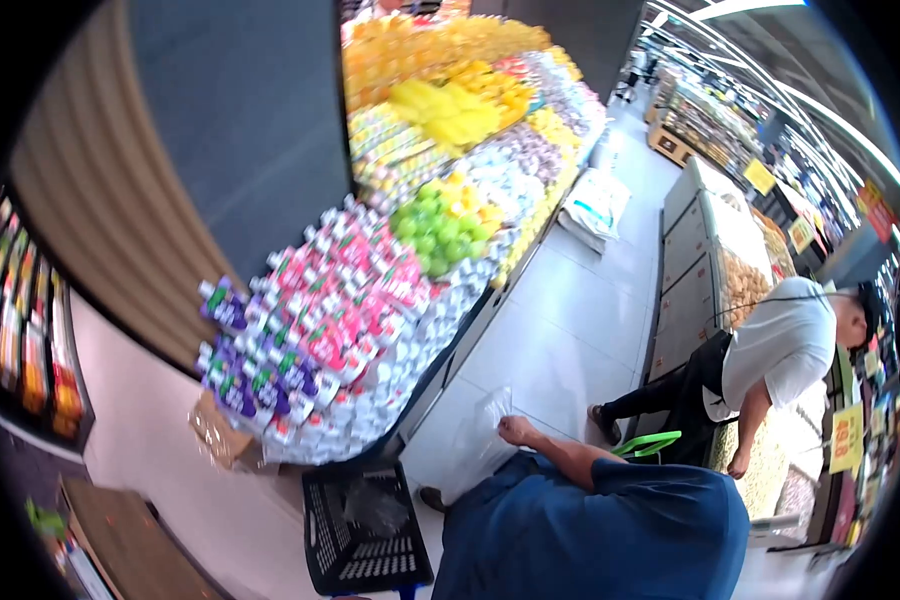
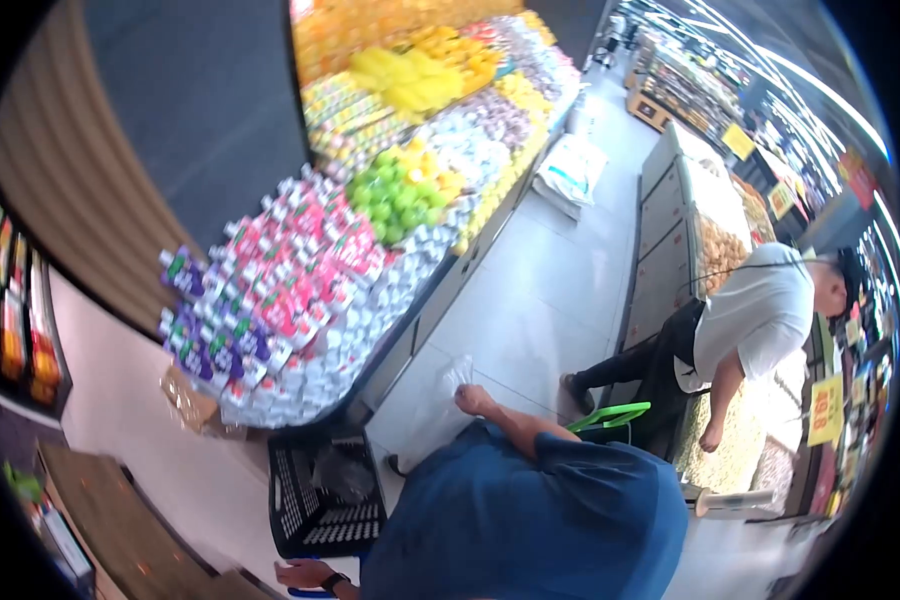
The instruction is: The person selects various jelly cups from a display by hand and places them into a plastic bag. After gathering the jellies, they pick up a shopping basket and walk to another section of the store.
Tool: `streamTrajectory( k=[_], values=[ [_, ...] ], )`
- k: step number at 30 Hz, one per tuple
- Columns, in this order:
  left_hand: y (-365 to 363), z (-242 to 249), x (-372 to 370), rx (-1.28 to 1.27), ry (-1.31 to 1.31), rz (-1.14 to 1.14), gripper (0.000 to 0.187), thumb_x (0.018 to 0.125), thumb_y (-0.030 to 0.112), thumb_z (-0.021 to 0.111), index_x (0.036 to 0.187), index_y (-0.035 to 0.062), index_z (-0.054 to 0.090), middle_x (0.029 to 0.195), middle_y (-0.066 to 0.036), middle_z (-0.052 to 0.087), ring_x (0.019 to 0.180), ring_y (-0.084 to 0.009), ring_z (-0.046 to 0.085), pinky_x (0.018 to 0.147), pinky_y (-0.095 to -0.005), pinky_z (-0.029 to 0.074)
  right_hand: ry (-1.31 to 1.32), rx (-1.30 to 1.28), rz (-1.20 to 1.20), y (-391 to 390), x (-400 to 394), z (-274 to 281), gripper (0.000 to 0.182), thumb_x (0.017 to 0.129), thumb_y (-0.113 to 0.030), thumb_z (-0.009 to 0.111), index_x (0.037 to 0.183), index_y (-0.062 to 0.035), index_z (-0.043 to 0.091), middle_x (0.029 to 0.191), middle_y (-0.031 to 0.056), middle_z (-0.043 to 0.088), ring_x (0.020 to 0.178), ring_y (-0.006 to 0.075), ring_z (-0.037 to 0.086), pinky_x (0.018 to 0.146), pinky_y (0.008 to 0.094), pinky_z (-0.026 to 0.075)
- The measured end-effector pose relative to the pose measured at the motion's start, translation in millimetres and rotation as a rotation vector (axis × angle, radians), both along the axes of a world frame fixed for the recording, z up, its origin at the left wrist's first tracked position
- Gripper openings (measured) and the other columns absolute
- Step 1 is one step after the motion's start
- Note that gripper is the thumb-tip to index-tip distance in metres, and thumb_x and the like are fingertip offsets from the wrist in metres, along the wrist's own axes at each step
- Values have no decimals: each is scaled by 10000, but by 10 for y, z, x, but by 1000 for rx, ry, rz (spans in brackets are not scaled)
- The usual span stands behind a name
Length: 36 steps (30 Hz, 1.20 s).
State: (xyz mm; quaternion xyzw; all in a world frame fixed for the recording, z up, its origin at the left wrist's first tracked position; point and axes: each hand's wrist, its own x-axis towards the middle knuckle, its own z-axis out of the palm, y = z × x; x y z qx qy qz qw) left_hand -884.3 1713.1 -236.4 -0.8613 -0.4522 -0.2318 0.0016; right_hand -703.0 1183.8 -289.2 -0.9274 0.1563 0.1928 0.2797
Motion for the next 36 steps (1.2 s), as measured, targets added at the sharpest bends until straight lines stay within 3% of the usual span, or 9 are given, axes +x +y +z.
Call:
streamTrajectory(
  k=[2,6,8,11,15,19,23,31,36],
  values=[
    [-241,-350,392,-196,-148,-391,169,883,102,488,981,-10,569,950,-181,566,958,-332,548,844,-415,446,24,20,-28,-244,-98,0,322,799,-273,507,934,-31,672,929,240,653,899,422,617,838,468,487],
    [-1334,-368,1422,-733,315,-1161,159,851,96,466,837,40,615,823,-169,626,843,-342,606,786,-409,473,61,56,-161,-771,-218,-132,359,790,-310,505,907,-14,669,894,235,657,877,410,623,818,463,489],
    [-1989,-399,1859,-812,600,-1359,174,847,166,525,879,57,657,890,-168,662,876,-386,607,798,-448,486,-34,19,-160,-1090,-227,-359,380,794,-326,496,904,-5,669,885,239,654,858,412,624,805,461,491],
    [-2974,-457,2293,-690,448,-1573,187,844,182,531,877,44,653,797,-162,666,778,-333,642,720,-412,510,-61,140,-293,-1566,-175,-427,413,814,-368,487,895,-8,671,860,241,656,837,411,628,773,449,494],
    [-3955,-744,2779,-1240,717,-1117,263,868,251,538,900,8,634,777,-112,664,716,-207,647,681,-334,510,-74,242,-424,-2322,-194,-470,419,808,-381,503,879,-2,667,819,237,657,799,394,633,741,439,494],
    [-5006,-434,3163,-1073,815,-1414,445,843,338,611,1142,15,550,988,-164,640,895,-277,623,806,-376,490,-53,397,-676,-2887,-106,-441,355,779,-326,549,845,9,644,794,197,646,718,311,618,649,420,478],
    [-6354,111,3449,-907,634,-1773,681,770,402,704,1295,44,458,1182,-207,561,1090,-342,541,963,-418,406,-103,941,-935,-3120,278,875,241,826,-281,570,845,-44,615,685,31,549,589,140,494,510,316,378],
    [-8097,574,4139,-683,502,-2085,223,816,141,612,1010,44,561,980,-180,566,950,-374,546,806,-440,442,-380,1103,-1065,-4189,907,1944,139,893,-215,573,881,-78,587,632,-33,488,486,50,413,424,209,300],
    [-8993,609,4854,-742,332,-1967,99,856,81,507,901,21,571,926,-192,571,908,-375,538,770,-452,435,-560,751,-1256,-5214,1286,2070,116,868,-177,611,862,-76,554,650,-24,496,477,50,399,422,198,294]
  ],
)
